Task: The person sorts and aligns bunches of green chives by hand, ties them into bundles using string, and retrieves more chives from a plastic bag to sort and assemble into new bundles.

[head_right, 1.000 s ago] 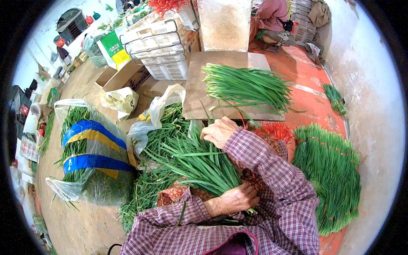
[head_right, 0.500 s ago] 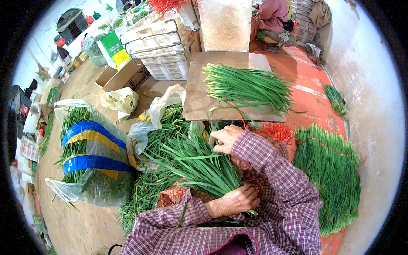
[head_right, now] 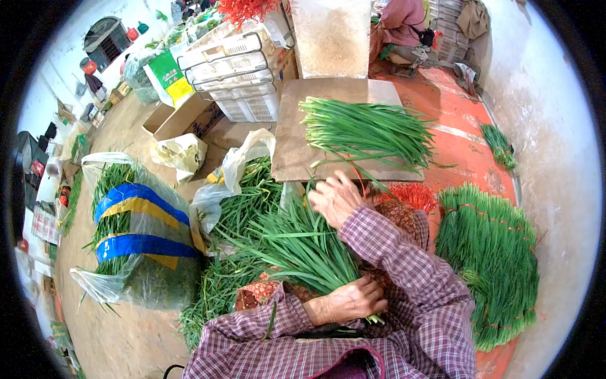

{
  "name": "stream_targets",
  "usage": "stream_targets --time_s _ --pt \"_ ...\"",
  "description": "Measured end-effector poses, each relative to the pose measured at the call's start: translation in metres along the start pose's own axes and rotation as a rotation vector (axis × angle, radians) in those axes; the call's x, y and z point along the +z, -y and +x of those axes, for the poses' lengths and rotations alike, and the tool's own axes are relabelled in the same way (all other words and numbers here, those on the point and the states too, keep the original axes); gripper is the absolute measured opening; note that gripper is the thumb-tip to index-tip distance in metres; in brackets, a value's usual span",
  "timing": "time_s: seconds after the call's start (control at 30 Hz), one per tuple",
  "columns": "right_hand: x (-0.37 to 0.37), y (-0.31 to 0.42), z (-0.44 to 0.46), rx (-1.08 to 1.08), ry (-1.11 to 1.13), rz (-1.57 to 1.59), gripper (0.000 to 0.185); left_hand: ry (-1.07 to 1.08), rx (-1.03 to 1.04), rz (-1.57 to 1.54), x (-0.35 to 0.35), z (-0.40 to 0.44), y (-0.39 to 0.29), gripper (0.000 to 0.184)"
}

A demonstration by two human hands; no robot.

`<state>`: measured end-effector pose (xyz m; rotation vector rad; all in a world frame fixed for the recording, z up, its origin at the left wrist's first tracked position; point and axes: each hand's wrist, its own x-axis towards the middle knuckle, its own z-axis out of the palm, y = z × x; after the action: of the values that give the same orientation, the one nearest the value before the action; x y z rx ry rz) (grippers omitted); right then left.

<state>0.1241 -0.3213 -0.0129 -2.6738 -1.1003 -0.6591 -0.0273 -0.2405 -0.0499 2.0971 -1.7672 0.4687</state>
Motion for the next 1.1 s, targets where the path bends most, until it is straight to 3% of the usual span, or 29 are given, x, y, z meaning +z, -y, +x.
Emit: stream_targets --time_s 0.07,0.13,0.2,0.27,0.3,0.33,0.37,0.43,0.47,0.53,0.6,0.67,0.7,0.8,0.87,0.93,1.03,1.1 --pt "0.005 -0.010 0.011 0.142 -0.009 0.046 0.013 0.065 0.010 -0.083 -0.006 0.000 -0.001 0.015" --pt "-0.004 -0.014 0.020 0.183 -0.110 0.222 0.017 -0.031 -0.060 -0.270 -0.032 0.001 0.016 0.022" --pt "-0.008 -0.022 0.029 0.289 -0.104 0.432 0.018 -0.350 -0.175 -0.519 -0.072 -0.007 0.049 0.023" --pt "-0.030 -0.016 0.037 0.419 -0.086 0.972 0.024 -0.519 -0.525 -0.875 -0.132 -0.030 0.083 0.023" --pt "-0.033 -0.013 0.043 0.370 -0.126 1.066 0.035 -0.735 -0.660 -1.084 -0.149 -0.043 0.096 0.022" --pt "-0.036 -0.010 0.048 0.320 -0.167 1.162 0.048 -0.852 -0.478 -1.232 -0.163 -0.060 0.120 0.024" --pt "-0.042 -0.002 0.056 0.278 -0.131 1.253 0.062 -1.067 -0.463 -1.365 -0.177 -0.062 0.122 0.025" --pt "-0.042 0.018 0.072 0.142 -0.050 1.286 0.088 -1.187 -0.378 -1.457 -0.191 -0.075 0.137 0.026" --pt "-0.042 0.030 0.078 0.096 -0.014 1.349 0.094 -1.265 -0.349 -1.479 -0.198 -0.075 0.138 0.026" --pt "-0.045 0.046 0.086 -0.063 0.041 1.067 0.099 -1.341 -0.229 -1.476 -0.208 -0.082 0.145 0.027" --pt "-0.041 0.055 0.078 -0.002 0.201 0.988 0.093 -1.356 -0.123 -1.454 -0.222 -0.098 0.152 0.027" --pt "-0.017 0.046 0.059 0.047 0.255 0.869 0.073 -1.384 -0.073 -1.420 -0.237 -0.113 0.157 0.026" --pt "-0.020 0.043 0.046 0.120 0.313 0.586 0.065 -1.397 -0.066 -1.382 -0.244 -0.121 0.158 0.025" --pt "-0.006 0.006 0.015 0.229 0.484 0.254 0.040 -1.451 -0.097 -1.290 -0.261 -0.146 0.166 0.027" --pt "-0.012 -0.023 0.004 0.303 0.408 0.249 0.036 -1.446 -0.109 -1.240 -0.270 -0.147 0.168 0.026" --pt "-0.027 -0.035 0.010 0.401 0.063 0.351 0.041 -1.415 -0.120 -1.221 -0.274 -0.139 0.166 0.025" --pt "-0.073 -0.024 0.043 0.331 -0.159 0.695 0.044 -1.322 -0.089 -1.275 -0.270 -0.124 0.167 0.026" --pt "-0.097 0.000 0.064 0.210 -0.210 0.742 0.046 -1.266 -0.047 -1.331 -0.264 -0.115 0.167 0.026"
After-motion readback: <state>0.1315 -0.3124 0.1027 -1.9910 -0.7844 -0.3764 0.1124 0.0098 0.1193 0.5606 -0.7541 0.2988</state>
